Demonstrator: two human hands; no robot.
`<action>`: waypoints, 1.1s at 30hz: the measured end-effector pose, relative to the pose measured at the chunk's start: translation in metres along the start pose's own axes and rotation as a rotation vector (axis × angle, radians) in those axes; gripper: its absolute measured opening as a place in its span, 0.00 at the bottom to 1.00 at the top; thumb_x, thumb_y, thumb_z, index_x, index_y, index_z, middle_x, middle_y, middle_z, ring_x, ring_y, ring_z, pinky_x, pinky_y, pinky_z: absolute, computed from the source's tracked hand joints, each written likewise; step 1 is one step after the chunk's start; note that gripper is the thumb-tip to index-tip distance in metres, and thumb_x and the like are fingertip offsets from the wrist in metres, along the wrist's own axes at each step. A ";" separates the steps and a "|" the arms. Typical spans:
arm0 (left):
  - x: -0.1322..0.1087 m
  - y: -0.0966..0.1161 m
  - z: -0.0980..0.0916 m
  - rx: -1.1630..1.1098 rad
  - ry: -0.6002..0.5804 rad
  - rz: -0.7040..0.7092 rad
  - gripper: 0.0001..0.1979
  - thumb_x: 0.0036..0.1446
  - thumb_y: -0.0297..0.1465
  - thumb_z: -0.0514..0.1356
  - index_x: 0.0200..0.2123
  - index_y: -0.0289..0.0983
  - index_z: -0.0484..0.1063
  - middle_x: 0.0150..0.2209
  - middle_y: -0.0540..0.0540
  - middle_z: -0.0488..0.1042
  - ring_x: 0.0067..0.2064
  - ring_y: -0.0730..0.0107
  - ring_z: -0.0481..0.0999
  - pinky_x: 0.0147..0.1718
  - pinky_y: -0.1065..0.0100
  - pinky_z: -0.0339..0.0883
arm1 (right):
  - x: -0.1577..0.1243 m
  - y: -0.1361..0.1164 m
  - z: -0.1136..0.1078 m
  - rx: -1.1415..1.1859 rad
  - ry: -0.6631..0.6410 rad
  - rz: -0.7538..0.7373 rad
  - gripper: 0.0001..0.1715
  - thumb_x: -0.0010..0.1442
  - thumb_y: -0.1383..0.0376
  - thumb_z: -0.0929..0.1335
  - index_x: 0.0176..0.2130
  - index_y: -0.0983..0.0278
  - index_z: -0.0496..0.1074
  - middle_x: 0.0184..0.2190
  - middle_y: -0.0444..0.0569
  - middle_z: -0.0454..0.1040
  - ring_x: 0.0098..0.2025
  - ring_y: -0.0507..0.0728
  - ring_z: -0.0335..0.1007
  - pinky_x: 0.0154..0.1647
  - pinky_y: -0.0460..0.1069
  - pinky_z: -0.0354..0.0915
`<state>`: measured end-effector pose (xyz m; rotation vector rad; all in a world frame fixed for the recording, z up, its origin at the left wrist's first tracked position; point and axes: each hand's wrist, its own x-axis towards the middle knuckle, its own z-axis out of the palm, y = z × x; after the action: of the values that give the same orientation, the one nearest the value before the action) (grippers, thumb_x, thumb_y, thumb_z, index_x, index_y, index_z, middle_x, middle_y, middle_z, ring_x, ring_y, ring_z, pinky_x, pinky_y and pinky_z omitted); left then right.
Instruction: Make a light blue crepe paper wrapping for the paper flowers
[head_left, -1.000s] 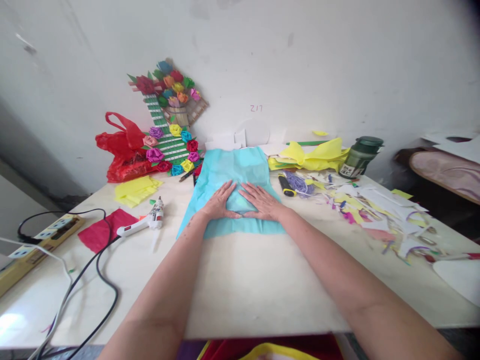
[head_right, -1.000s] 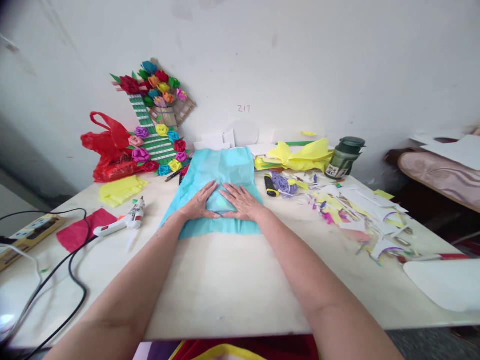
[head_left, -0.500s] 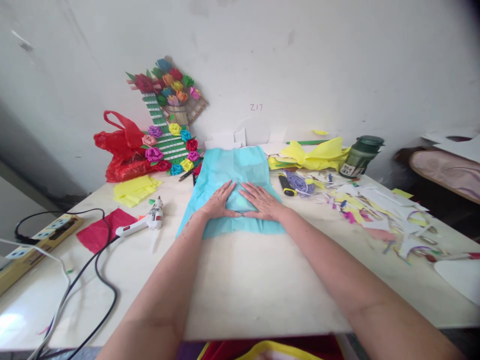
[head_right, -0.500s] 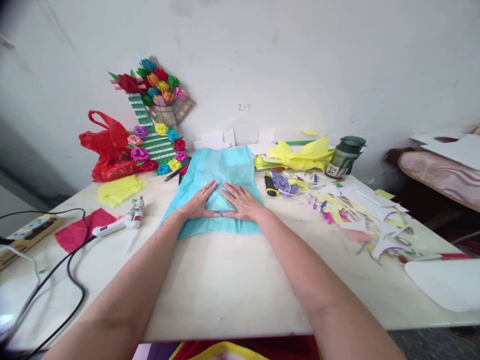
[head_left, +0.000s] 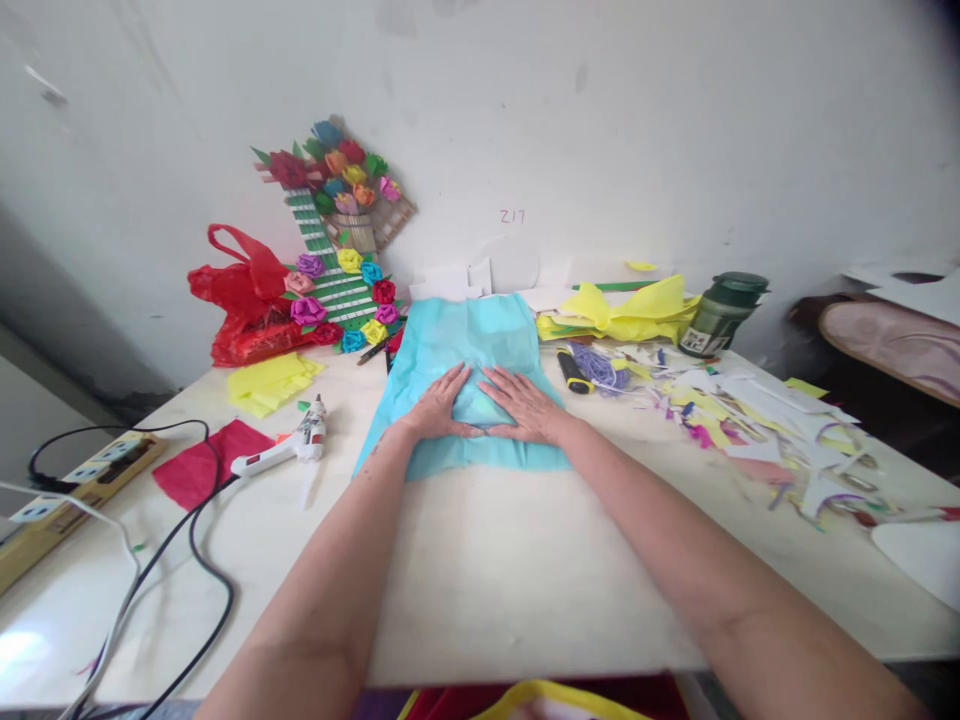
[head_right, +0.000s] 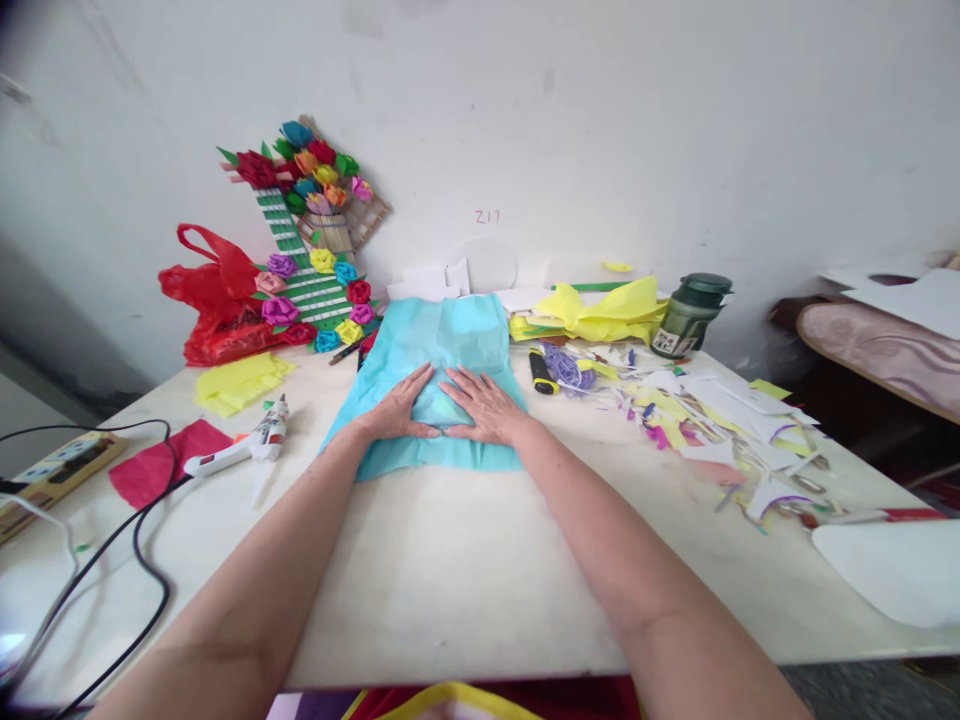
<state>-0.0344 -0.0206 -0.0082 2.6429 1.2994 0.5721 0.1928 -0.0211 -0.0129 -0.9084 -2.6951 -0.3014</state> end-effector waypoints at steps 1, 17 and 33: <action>0.000 0.000 0.000 0.000 -0.004 -0.005 0.58 0.35 0.56 0.60 0.63 0.33 0.38 0.64 0.32 0.39 0.64 0.53 0.41 0.59 0.54 0.42 | 0.000 0.000 0.000 0.002 -0.003 0.001 0.46 0.56 0.42 0.55 0.63 0.65 0.41 0.65 0.53 0.35 0.65 0.61 0.27 0.61 0.60 0.38; 0.002 -0.008 0.008 -0.030 0.015 -0.024 0.60 0.31 0.55 0.63 0.62 0.35 0.40 0.63 0.32 0.41 0.64 0.50 0.42 0.58 0.51 0.44 | 0.034 -0.015 -0.019 0.037 -0.017 0.179 0.50 0.52 0.38 0.56 0.63 0.62 0.43 0.65 0.54 0.38 0.64 0.68 0.31 0.59 0.65 0.38; -0.004 -0.007 0.008 0.021 0.113 -0.153 0.64 0.28 0.59 0.60 0.62 0.31 0.38 0.63 0.31 0.41 0.64 0.47 0.38 0.59 0.50 0.40 | 0.030 -0.014 0.008 0.023 0.074 0.169 0.47 0.53 0.40 0.56 0.62 0.63 0.47 0.63 0.56 0.46 0.61 0.68 0.42 0.56 0.62 0.47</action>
<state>-0.0383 -0.0192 -0.0188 2.5309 1.5303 0.6976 0.1595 -0.0131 -0.0119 -1.0881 -2.5297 -0.2622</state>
